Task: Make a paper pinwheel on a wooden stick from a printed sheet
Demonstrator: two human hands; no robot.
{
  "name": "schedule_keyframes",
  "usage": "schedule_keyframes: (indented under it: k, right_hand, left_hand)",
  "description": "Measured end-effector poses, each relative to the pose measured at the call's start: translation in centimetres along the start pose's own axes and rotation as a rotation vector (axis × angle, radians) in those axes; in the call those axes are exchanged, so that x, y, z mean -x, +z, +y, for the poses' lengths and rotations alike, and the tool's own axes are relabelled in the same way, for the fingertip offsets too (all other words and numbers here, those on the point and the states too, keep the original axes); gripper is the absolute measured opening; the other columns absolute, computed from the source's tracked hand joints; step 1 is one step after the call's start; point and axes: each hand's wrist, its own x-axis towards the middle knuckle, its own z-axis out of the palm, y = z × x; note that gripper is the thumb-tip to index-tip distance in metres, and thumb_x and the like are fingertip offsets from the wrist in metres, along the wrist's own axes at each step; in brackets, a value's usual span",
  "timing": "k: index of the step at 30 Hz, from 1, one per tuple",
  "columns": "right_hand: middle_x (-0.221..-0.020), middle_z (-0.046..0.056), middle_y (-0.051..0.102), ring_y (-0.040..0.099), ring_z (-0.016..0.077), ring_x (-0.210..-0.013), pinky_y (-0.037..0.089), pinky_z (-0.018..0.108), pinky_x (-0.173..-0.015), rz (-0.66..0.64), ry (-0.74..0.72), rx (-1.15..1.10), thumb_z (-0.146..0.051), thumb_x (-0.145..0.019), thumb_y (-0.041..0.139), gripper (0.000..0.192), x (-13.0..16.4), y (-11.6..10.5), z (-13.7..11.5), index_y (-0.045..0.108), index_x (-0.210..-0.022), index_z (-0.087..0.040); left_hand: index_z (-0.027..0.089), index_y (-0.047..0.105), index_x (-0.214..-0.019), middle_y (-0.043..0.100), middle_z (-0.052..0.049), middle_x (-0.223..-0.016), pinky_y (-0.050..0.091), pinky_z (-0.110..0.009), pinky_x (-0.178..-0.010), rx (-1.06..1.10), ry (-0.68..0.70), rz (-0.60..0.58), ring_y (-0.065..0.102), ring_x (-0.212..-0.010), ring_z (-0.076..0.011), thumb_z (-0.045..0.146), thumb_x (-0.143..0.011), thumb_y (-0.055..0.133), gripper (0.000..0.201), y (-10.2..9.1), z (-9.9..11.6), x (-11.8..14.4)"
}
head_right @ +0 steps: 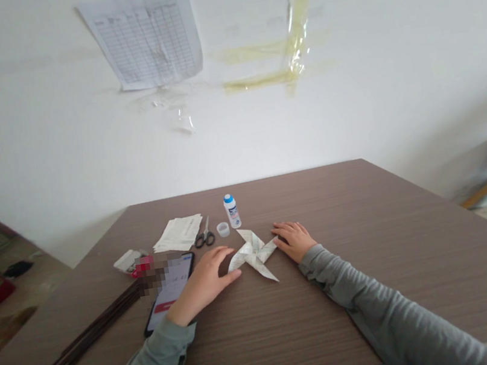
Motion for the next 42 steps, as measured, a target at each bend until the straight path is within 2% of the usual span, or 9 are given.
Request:
schedule_keyframes:
  k: [4, 8, 15, 18, 21, 26, 30, 34, 42]
  right_hand:
    - [-0.181, 0.011, 0.084, 0.075, 0.0438, -0.171, 0.053, 0.076, -0.150, -0.014, 0.008, 0.010, -0.046, -0.118, 0.072, 0.045, 0.0, 0.0, -0.1, 0.096, -0.155, -0.035]
    - [-0.178, 0.012, 0.086, 0.076, 0.0436, -0.169, 0.055, 0.075, -0.148, -0.004, 0.005, -0.003, -0.045, -0.117, 0.073, 0.044, 0.1, -0.1, -0.1, 0.097, -0.152, -0.035]
    - [-0.172, 0.012, 0.089, 0.079, 0.0425, -0.164, 0.058, 0.071, -0.144, 0.026, 0.013, -0.019, -0.044, -0.115, 0.077, 0.037, 0.1, -0.3, -0.2, 0.099, -0.144, -0.037]
    - [-0.172, 0.011, 0.089, 0.080, 0.0426, -0.164, 0.059, 0.071, -0.144, 0.028, 0.009, -0.017, -0.044, -0.114, 0.078, 0.037, 0.1, -0.2, 0.0, 0.099, -0.144, -0.038]
    - [-0.171, 0.011, 0.089, 0.080, 0.0436, -0.164, 0.060, 0.073, -0.143, 0.041, -0.008, -0.024, -0.043, -0.114, 0.078, 0.038, 0.1, 0.0, 0.1, 0.099, -0.145, -0.039]
    - [-0.177, 0.012, 0.086, 0.078, 0.0447, -0.168, 0.058, 0.074, -0.147, 0.014, 0.005, -0.016, -0.041, -0.116, 0.078, 0.040, 0.3, -0.1, -0.1, 0.098, -0.150, -0.037]
    - [-0.183, 0.012, 0.082, 0.075, 0.0436, -0.172, 0.054, 0.074, -0.150, -0.020, 0.019, 0.007, -0.041, -0.118, 0.075, 0.044, 0.3, -0.3, -0.3, 0.096, -0.157, -0.035]
    - [-0.180, 0.013, 0.084, 0.075, 0.0446, -0.171, 0.054, 0.075, -0.149, -0.007, 0.025, -0.002, -0.042, -0.117, 0.076, 0.043, 0.4, -0.3, -0.4, 0.097, -0.154, -0.036]
    - [-0.178, 0.012, 0.085, 0.077, 0.0445, -0.168, 0.057, 0.075, -0.147, 0.010, 0.000, -0.001, -0.045, -0.118, 0.077, 0.041, 0.2, 0.0, 0.0, 0.097, -0.152, -0.037]
  left_hand:
    - [0.030, 0.095, -0.140, 0.094, -0.013, -0.159, 0.066, -0.055, -0.141, 0.025, 0.000, 0.081, 0.086, -0.157, -0.0385, 0.036, -0.109, 0.090, 0.033, -1.1, -0.3, 0.8]
    - [0.030, 0.097, -0.131, 0.097, -0.012, -0.152, 0.069, -0.054, -0.137, -0.013, -0.039, 0.166, 0.090, -0.149, -0.0374, 0.038, -0.110, 0.086, 0.024, -3.2, -1.4, 1.8]
    - [0.030, 0.094, -0.110, 0.101, -0.013, -0.133, 0.073, -0.054, -0.128, -0.206, -0.234, 0.292, 0.093, -0.133, -0.0408, 0.044, -0.104, 0.081, 0.020, -8.7, -6.0, 4.5]
    - [0.030, 0.094, -0.105, 0.102, -0.012, -0.128, 0.074, -0.053, -0.122, -0.304, -0.316, 0.317, 0.093, -0.131, -0.0414, 0.043, -0.103, 0.075, 0.023, -10.1, -8.1, 5.9]
    - [0.031, 0.095, -0.104, 0.102, -0.013, -0.131, 0.074, -0.053, -0.121, -0.416, -0.379, 0.355, 0.092, -0.129, -0.0429, 0.038, -0.102, 0.073, 0.023, -10.4, -9.5, 7.3]
    - [0.028, 0.098, -0.106, 0.101, -0.017, -0.135, 0.072, -0.059, -0.123, -0.569, -0.408, 0.320, 0.090, -0.131, -0.0468, 0.030, -0.107, 0.064, 0.035, -10.1, -10.7, 8.7]
    - [0.027, 0.101, -0.108, 0.100, -0.019, -0.138, 0.071, -0.063, -0.123, -0.626, -0.415, 0.315, 0.088, -0.137, -0.0494, 0.028, -0.111, 0.062, 0.039, -9.9, -10.9, 9.0]
    - [0.024, 0.103, -0.110, 0.099, -0.022, -0.143, 0.071, -0.063, -0.123, -0.660, -0.435, 0.283, 0.088, -0.141, -0.0508, 0.025, -0.115, 0.061, 0.042, -9.8, -11.0, 9.0]
    - [0.024, 0.105, -0.117, 0.100, -0.017, -0.144, 0.071, -0.056, -0.122, -0.741, -0.456, 0.230, 0.089, -0.142, -0.0456, 0.022, -0.119, 0.061, 0.044, -10.0, -10.7, 8.9]
